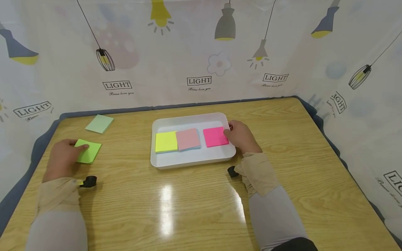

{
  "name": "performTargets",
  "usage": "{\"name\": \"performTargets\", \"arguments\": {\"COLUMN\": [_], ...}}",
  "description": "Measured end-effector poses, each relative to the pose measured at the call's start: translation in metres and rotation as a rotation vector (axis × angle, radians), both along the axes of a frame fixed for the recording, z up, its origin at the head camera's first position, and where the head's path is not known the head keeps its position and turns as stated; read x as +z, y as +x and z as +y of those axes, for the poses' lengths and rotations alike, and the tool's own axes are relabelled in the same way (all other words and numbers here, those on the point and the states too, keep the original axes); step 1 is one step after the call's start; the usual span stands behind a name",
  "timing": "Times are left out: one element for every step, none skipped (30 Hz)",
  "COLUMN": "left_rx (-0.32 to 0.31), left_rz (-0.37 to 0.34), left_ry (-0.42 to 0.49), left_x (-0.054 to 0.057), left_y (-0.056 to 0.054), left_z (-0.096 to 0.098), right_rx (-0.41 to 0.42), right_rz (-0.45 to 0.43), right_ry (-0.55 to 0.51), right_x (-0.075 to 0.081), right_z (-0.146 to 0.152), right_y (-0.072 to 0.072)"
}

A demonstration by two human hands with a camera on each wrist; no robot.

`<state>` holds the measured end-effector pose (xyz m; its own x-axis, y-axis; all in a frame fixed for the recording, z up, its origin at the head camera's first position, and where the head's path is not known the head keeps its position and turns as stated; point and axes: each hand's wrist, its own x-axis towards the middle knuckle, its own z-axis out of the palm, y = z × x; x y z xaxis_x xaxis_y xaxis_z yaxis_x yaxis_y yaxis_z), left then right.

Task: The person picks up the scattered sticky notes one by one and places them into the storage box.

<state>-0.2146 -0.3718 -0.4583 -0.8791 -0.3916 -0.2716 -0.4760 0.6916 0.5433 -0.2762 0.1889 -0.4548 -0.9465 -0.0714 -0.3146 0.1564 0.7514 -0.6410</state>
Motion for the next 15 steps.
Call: {"name": "performTargets", "arguments": {"left_rx": [0.005, 0.013, 0.022, 0.025, 0.022, 0.015, 0.007, -0.006, -0.025, -0.042, -0.052, -0.056, -0.059, -0.061, -0.059], "left_rz": [0.004, 0.003, 0.005, 0.005, 0.005, 0.002, -0.004, -0.009, -0.014, -0.019, -0.022, -0.022, -0.018, -0.010, -0.003], "left_ry": [0.002, 0.010, 0.025, 0.038, 0.043, 0.045, 0.044, 0.036, 0.019, 0.001, -0.011, -0.015, -0.018, -0.019, -0.015], "left_x": [0.001, 0.002, 0.004, 0.006, 0.009, 0.012, 0.016, 0.020, 0.024, 0.029, 0.033, 0.037, 0.040, 0.043, 0.045], "left_y": [0.000, 0.001, 0.002, 0.003, 0.004, 0.005, 0.006, 0.007, 0.008, 0.009, 0.010, 0.011, 0.012, 0.012, 0.013], "left_z": [-0.001, -0.002, -0.003, -0.003, -0.003, -0.003, -0.003, -0.002, -0.001, 0.000, 0.001, 0.002, 0.004, 0.005, 0.006], "right_rx": [-0.001, -0.001, 0.000, -0.001, 0.002, 0.002, 0.002, 0.002, 0.002, 0.002, 0.003, 0.003, 0.003, 0.003, 0.004], "right_rz": [0.000, 0.001, 0.003, 0.004, 0.005, 0.005, 0.003, 0.002, -0.001, -0.005, -0.007, -0.010, -0.012, -0.012, -0.014], "right_ry": [0.002, 0.005, 0.009, 0.009, 0.013, 0.014, 0.014, 0.016, 0.018, 0.018, 0.019, 0.017, 0.018, 0.018, 0.016], "right_x": [0.000, 0.000, 0.000, 0.000, 0.000, 0.000, 0.000, 0.001, 0.001, 0.001, 0.001, 0.002, 0.002, 0.002, 0.002], "right_z": [0.000, 0.000, 0.000, 0.000, 0.000, 0.000, 0.000, 0.000, 0.000, 0.000, 0.000, 0.000, 0.000, 0.000, 0.000], "right_y": [0.000, 0.000, 0.000, 0.000, 0.000, 0.000, 0.000, 0.000, 0.000, 0.000, 0.000, -0.001, -0.001, -0.001, -0.001]}}
